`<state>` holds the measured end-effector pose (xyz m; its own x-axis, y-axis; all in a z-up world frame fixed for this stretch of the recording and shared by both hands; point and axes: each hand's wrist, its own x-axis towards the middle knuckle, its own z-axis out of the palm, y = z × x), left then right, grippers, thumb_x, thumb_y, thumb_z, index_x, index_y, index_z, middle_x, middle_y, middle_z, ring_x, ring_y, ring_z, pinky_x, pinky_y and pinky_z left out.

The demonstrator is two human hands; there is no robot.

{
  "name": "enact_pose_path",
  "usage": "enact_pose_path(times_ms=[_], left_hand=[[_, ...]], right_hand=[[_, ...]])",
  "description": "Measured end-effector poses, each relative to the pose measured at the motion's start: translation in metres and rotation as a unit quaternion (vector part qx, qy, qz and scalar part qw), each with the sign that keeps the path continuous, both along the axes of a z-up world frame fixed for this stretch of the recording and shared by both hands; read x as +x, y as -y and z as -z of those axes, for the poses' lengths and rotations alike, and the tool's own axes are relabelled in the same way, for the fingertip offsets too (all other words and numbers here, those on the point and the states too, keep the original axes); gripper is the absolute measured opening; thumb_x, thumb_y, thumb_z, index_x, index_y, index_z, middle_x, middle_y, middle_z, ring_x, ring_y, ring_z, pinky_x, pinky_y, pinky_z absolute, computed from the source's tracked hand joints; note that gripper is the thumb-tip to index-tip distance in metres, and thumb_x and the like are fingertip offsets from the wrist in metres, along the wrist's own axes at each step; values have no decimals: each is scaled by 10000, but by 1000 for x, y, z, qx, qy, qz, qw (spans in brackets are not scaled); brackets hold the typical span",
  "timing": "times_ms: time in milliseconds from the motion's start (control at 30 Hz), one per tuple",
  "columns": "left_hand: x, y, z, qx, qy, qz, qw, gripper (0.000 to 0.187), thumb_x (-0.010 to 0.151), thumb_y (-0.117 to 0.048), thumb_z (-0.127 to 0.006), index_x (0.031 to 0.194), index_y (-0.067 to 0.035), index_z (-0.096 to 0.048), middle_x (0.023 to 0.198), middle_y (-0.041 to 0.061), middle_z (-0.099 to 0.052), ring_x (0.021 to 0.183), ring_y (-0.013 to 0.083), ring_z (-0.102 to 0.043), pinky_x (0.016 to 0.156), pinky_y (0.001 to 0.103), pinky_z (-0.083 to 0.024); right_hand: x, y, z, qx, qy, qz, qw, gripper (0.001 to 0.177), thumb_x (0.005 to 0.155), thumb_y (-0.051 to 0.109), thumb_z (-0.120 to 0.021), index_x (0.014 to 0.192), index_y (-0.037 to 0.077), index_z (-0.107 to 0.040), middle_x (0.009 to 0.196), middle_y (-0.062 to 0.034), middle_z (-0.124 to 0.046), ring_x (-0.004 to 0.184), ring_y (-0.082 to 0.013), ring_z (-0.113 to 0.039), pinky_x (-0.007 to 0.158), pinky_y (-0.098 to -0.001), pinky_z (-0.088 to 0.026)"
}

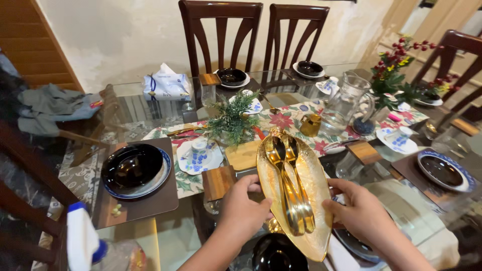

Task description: The person cleans various items on a dining table with a cloth, including a wooden box lid, a red-handled knife, several gold spoons on a tray, a gold cup, and a glass vase containing artificial flowers and blue pebbles.

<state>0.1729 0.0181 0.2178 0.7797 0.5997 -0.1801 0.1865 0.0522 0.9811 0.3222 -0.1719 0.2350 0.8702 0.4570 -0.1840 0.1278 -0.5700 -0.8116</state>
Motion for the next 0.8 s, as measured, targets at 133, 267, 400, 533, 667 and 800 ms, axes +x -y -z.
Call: enact_pose_path(times_ms=[133, 267, 400, 533, 667, 800], left_hand=[[49, 6, 23, 27, -3, 1, 1000, 512, 817, -7, -684, 1313, -84, -587, 1151, 43, -744, 704, 187, -793, 651, 285, -612], [99, 3, 40, -33, 73, 26, 996, 590, 810, 4, -658, 1386, -71, -557, 1276, 55, -690, 771, 163, -782, 667, 286, -636], [132, -2, 52, -5, 137, 50, 989, 661, 822, -49, -670, 1455, -71, -482, 1368, 65, -671, 772, 172, -727, 663, 276, -581], [147, -11, 60, 37, 165, 43, 985, 691, 847, -71, -687, 1492, -65, -439, 1358, 106, -639, 866, 132, -727, 730, 252, -585], [127, -7, 66, 9, 119, 20, 993, 582, 849, -55, -652, 1414, -77, -516, 1251, 89, -685, 819, 116, -693, 671, 254, -558], [97, 3, 73, -72, 85, 28, 993, 475, 863, -20, -599, 1331, -90, -562, 1148, 80, -704, 781, 102, -681, 639, 261, -541]], right_hand=[[52, -4, 1, 66, -47, -13, 997, 467, 856, 73, -735, 1313, 22, -654, 1053, -65, -712, 779, -210, -740, 689, -406, -656], [117, -3, 5, 36, -64, -29, 997, 483, 861, 90, -739, 1336, 63, -653, 1028, -72, -752, 766, -198, -738, 694, -371, -649], [187, -12, 17, 73, -89, -81, 990, 492, 848, 89, -735, 1337, 73, -681, 916, -77, -756, 660, -159, -633, 628, -324, -549], [247, -41, 35, 61, -79, -68, 993, 469, 857, 46, -739, 1324, 46, -688, 883, -88, -736, 647, -156, -620, 649, -328, -558], [304, -85, 61, 90, -56, -87, 991, 438, 865, 30, -732, 1303, 47, -712, 920, -55, -723, 660, -127, -590, 635, -308, -546], [370, -129, 94, 86, -44, -85, 992, 411, 879, 1, -730, 1288, 37, -708, 950, -118, -726, 706, -192, -647, 645, -351, -576]])
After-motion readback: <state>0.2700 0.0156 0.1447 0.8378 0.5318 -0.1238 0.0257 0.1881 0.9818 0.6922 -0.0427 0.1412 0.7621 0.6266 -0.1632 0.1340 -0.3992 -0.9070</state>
